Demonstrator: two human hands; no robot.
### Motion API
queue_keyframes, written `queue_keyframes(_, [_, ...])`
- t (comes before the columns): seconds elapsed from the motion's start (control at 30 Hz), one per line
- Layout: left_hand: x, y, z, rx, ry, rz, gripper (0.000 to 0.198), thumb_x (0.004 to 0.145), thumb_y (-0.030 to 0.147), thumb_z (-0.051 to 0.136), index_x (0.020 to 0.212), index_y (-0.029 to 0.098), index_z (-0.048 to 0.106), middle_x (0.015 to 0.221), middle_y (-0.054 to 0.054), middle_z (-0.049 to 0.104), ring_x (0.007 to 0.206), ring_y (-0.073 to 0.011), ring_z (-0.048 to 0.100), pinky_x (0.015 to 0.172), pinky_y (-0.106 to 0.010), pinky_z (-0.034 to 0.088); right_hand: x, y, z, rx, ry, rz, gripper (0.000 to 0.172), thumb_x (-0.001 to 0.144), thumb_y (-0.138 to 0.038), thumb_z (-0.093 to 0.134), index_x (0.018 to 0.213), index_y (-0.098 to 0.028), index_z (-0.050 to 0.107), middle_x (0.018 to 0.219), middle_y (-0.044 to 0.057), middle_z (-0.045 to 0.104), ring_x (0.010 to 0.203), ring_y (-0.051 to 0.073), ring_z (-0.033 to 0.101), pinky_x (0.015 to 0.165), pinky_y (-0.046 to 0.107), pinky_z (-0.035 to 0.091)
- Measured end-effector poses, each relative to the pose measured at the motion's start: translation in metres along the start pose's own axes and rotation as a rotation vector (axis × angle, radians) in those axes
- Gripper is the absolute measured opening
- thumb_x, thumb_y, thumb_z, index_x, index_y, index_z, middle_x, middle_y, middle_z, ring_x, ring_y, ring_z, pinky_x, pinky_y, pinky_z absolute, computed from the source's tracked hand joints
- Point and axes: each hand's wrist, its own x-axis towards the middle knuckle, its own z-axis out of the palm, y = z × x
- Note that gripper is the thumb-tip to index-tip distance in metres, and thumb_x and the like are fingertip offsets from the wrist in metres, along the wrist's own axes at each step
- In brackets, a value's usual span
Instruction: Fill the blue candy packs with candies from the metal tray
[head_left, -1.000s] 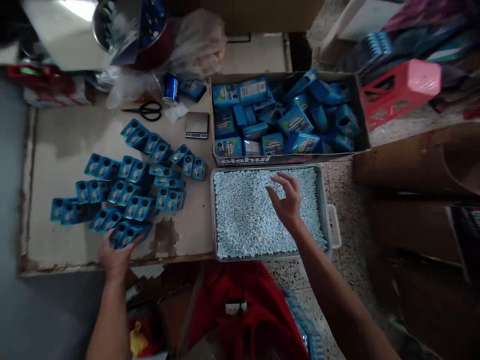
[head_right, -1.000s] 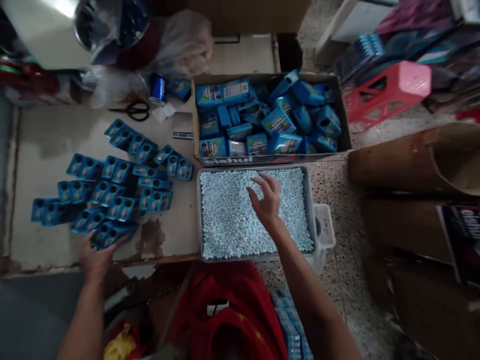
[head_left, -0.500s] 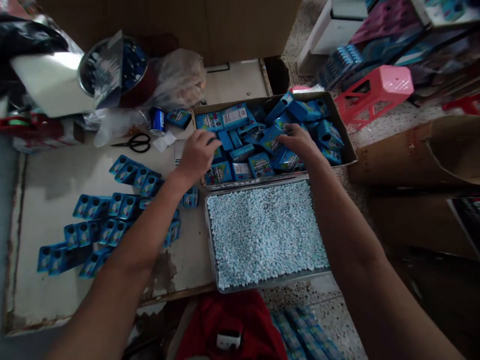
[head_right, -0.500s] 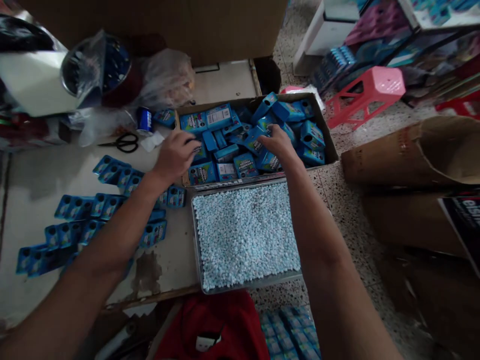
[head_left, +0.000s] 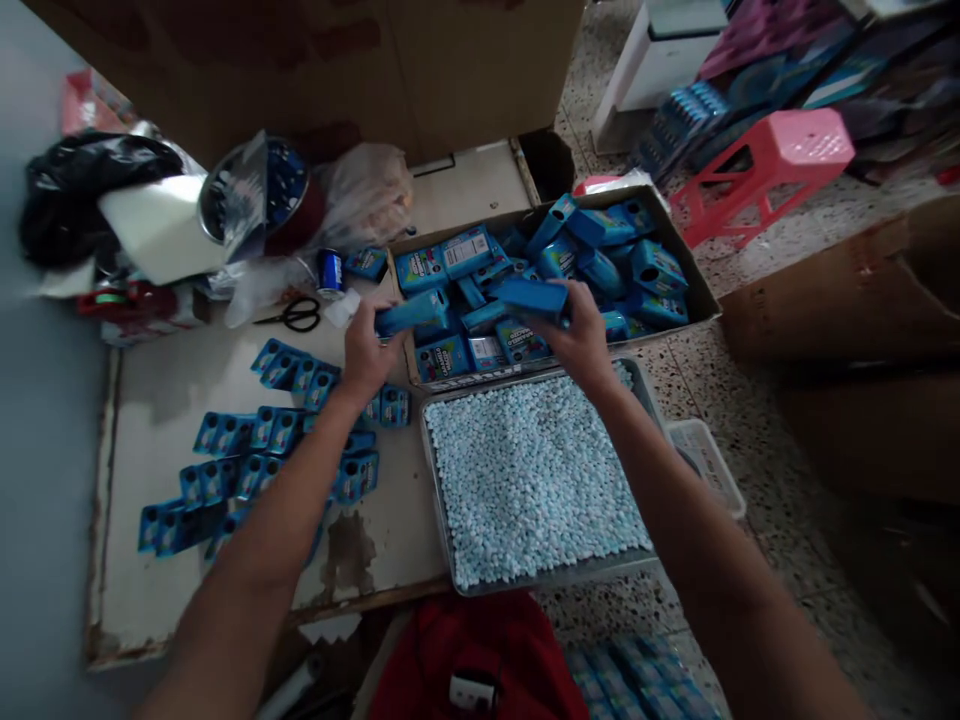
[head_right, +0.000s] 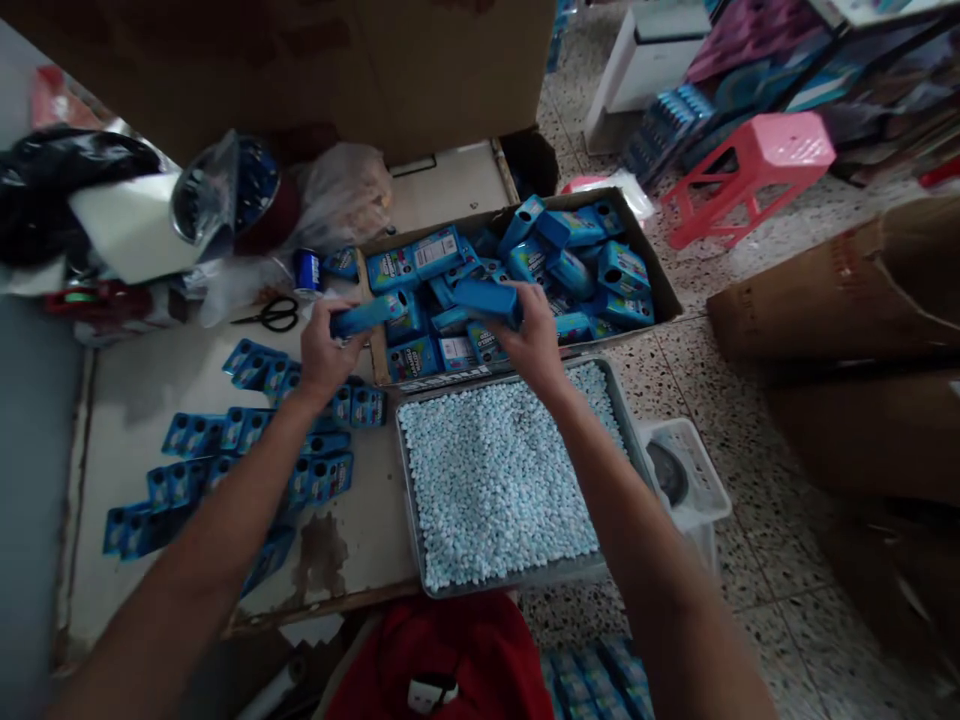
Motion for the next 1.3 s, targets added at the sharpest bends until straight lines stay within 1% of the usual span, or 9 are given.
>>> queue_keyframes(0.13, [-0.067,0.045,0.018,-0.358,0.150,-0.284,0.051,0.079,0.054,0.089,0.108,0.022,0.063,0.102,-0.003,0.068,0.098,-0.0214,0.069,0.091,-0.033,0.056,-0.066,-0.052,0.008,0.310,-0.096,0.089,0.041,0.086,-0.047,0.083,0.120,-0.028,0.072,0.118,0.005,0.075,0.110,0.027,0.071,0.096,0.042,0.057])
queue_keyframes(0.27, [-0.113,0.083,0.047,-0.610,0.237,-0.471,0.054,0.077,0.050,0.092,0.117,0.026,0.065,0.110,-0.003,0.072,0.103,-0.0212,0.071,0.096,-0.033,0.057,-0.119,-0.074,0.012,0.410,-0.039,0.258,0.044,0.079,-0.044,0.090,0.116,-0.027,0.073,0.114,0.005,0.077,0.106,0.025,0.072,0.097,0.040,0.058])
queue_keyframes(0.37, [-0.138,0.101,0.061,-0.774,0.246,-0.590,0.065,0.074,0.051,0.093,0.128,0.028,0.065,0.128,-0.006,0.074,0.122,-0.0260,0.070,0.110,-0.039,0.055,-0.145,-0.077,0.006,0.484,0.041,0.338,0.044,0.074,-0.040,0.093,0.110,-0.026,0.072,0.109,0.004,0.076,0.103,0.024,0.072,0.096,0.038,0.058])
queue_keyframes(0.47, [-0.160,0.113,0.071,-0.833,0.233,-0.703,0.058,0.078,0.052,0.090,0.125,0.027,0.069,0.132,-0.006,0.074,0.130,-0.0279,0.068,0.116,-0.042,0.052,-0.162,-0.078,-0.003,0.623,0.094,0.476,0.050,0.068,-0.035,0.097,0.109,-0.026,0.070,0.103,0.001,0.076,0.097,0.020,0.072,0.090,0.033,0.060])
queue_keyframes(0.57, [-0.176,0.121,0.079,-0.814,0.261,-0.753,0.053,0.079,0.047,0.089,0.123,0.026,0.067,0.125,-0.006,0.076,0.122,-0.0263,0.072,0.112,-0.041,0.055,-0.171,-0.075,-0.008,0.880,0.146,0.738,0.047,0.072,-0.037,0.094,0.110,-0.025,0.067,0.103,0.000,0.078,0.091,0.018,0.073,0.080,0.028,0.061])
queue_keyframes(0.7, [-0.189,0.128,0.088,-0.764,0.245,-0.787,0.056,0.072,0.042,0.093,0.118,0.025,0.065,0.117,-0.004,0.078,0.111,-0.0256,0.075,0.105,-0.040,0.059,-0.178,-0.057,-0.013,1.108,0.203,1.159,0.027,0.080,-0.037,0.084,0.093,-0.023,0.066,0.089,-0.001,0.078,0.075,0.015,0.071,0.068,0.025,0.061])
queue_keyframes(0.8, [-0.194,0.131,0.090,-0.701,0.192,-0.764,0.057,0.071,0.044,0.095,0.115,0.023,0.065,0.117,-0.005,0.078,0.112,-0.0259,0.075,0.106,-0.041,0.060,-0.184,-0.045,-0.017,1.158,0.223,1.332,0.017,0.083,-0.031,0.079,0.090,-0.023,0.066,0.079,-0.003,0.076,0.067,0.014,0.069,0.060,0.024,0.058])
queue_keyframes(1.1, [-0.198,0.135,0.089,-0.620,0.119,-0.656,0.054,0.080,0.051,0.090,0.118,0.024,0.063,0.121,-0.006,0.076,0.116,-0.0238,0.074,0.112,-0.041,0.055,-0.203,-0.042,-0.024,1.076,0.218,1.482,0.012,0.079,-0.024,0.075,0.083,-0.021,0.064,0.066,-0.003,0.071,0.051,0.012,0.061,0.041,0.020,0.043])
queue_keyframes(1.3, [-0.203,0.136,0.092,-0.615,0.187,-0.696,0.065,0.073,0.048,0.094,0.121,0.025,0.058,0.119,-0.006,0.074,0.113,-0.0236,0.073,0.108,-0.040,0.055,-0.218,-0.042,-0.021,1.273,0.049,1.268,0.023,0.076,-0.027,0.081,0.096,-0.022,0.071,0.092,0.002,0.081,0.081,0.018,0.077,0.071,0.029,0.067])
